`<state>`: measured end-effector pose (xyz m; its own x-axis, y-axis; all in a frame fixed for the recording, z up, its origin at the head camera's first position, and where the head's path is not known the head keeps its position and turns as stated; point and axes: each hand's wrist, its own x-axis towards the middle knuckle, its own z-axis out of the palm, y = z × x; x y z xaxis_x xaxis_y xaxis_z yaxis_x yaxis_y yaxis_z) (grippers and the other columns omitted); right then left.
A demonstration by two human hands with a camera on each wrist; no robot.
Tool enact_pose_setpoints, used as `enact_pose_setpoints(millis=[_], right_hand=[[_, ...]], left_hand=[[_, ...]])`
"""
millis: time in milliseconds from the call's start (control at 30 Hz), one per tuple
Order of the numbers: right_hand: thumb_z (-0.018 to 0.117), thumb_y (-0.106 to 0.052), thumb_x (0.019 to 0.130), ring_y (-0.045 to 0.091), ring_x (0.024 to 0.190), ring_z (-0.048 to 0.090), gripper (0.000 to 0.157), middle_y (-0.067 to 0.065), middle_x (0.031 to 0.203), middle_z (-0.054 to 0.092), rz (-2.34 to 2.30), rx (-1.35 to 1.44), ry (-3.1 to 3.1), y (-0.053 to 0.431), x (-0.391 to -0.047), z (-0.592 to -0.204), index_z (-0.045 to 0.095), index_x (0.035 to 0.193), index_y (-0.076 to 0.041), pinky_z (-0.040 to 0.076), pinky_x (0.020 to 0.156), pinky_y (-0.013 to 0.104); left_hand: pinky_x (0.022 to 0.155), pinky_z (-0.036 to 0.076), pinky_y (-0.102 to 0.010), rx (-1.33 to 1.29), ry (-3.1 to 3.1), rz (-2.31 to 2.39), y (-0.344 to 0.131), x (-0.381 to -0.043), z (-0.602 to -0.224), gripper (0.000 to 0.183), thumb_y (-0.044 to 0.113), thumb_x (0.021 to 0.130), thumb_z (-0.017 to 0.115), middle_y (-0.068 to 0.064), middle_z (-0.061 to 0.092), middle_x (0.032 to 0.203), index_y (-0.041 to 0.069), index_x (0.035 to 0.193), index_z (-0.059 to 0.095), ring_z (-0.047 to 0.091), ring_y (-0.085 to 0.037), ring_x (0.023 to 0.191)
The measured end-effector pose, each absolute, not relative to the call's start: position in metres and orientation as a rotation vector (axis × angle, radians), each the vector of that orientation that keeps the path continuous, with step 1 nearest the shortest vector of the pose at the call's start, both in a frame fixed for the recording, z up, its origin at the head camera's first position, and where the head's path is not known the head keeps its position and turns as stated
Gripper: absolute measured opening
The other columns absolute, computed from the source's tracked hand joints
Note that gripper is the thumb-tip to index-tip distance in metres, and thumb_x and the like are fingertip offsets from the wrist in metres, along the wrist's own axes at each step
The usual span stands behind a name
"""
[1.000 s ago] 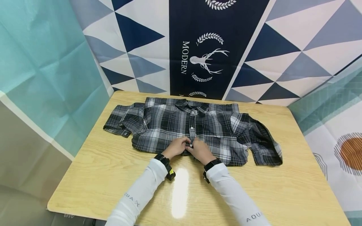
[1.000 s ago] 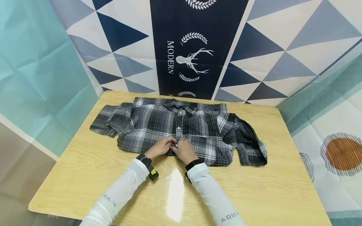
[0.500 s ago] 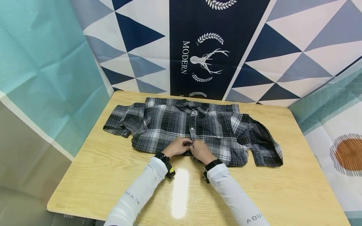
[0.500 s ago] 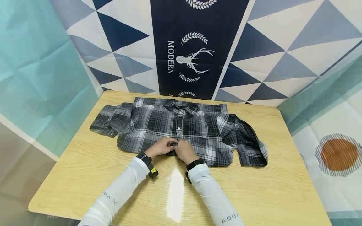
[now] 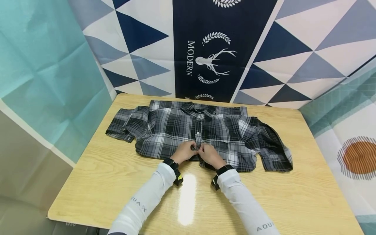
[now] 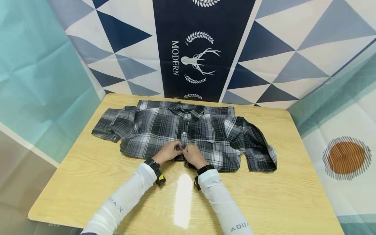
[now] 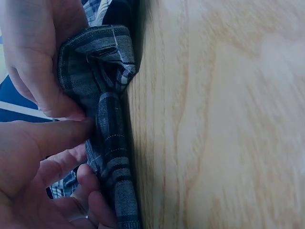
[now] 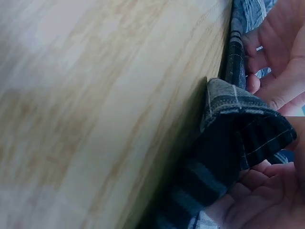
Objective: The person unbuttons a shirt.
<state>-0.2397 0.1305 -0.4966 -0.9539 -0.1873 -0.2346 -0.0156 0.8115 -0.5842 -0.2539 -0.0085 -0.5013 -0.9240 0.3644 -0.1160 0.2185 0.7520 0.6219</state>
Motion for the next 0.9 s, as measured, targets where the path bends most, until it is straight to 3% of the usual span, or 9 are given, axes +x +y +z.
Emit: enact_pose_setpoints(millis=[333, 433, 633, 900], right_hand=[[0.042, -0.01, 0.097, 0.016, 0.059, 0.043, 0.017, 0.005, 0.069, 0.048, -0.907, -0.235, 2.765, 0.139, -0.239, -0.501, 0.048, 0.082, -0.005, 0.035, 0.056, 0.025], [0.043, -0.01, 0.097, 0.017, 0.059, 0.043, 0.016, 0.006, 0.07, 0.048, -0.938, -0.236, 2.79, 0.143, -0.24, -0.501, 0.049, 0.083, -0.004, 0.035, 0.056, 0.026], [0.047, -0.009, 0.094, 0.016, 0.063, 0.044, 0.014, 0.005, 0.072, 0.049, -0.994, -0.211, 2.746, 0.145, -0.241, -0.501, 0.05, 0.082, -0.004, 0.035, 0.059, 0.026], [0.05, -0.014, 0.092, 0.015, 0.057, 0.039, 0.016, 0.003, 0.069, 0.045, -1.108, -0.12, 2.649, 0.148, -0.24, -0.504, 0.045, 0.079, -0.007, 0.033, 0.054, 0.026]], left_hand=[[0.058, 0.039, -0.023, 0.466, 2.664, 0.998, -0.007, -0.251, -0.498, 0.004, 0.007, 0.084, 0.065, -0.006, 0.065, 0.082, 0.008, 0.088, 0.065, 0.052, -0.014, 0.065], [0.056, 0.037, -0.021, 0.443, 2.598, 1.033, -0.006, -0.25, -0.497, 0.008, 0.003, 0.084, 0.062, -0.004, 0.064, 0.08, 0.009, 0.086, 0.067, 0.049, -0.013, 0.062], [0.056, 0.036, -0.021, 0.399, 2.554, 1.042, -0.008, -0.249, -0.498, 0.005, 0.007, 0.084, 0.063, -0.001, 0.058, 0.076, 0.008, 0.089, 0.065, 0.047, -0.011, 0.063], [0.053, 0.035, -0.024, 0.315, 2.474, 1.143, -0.012, -0.25, -0.499, 0.012, 0.017, 0.088, 0.06, 0.001, 0.046, 0.068, 0.011, 0.083, 0.05, 0.042, -0.012, 0.055]])
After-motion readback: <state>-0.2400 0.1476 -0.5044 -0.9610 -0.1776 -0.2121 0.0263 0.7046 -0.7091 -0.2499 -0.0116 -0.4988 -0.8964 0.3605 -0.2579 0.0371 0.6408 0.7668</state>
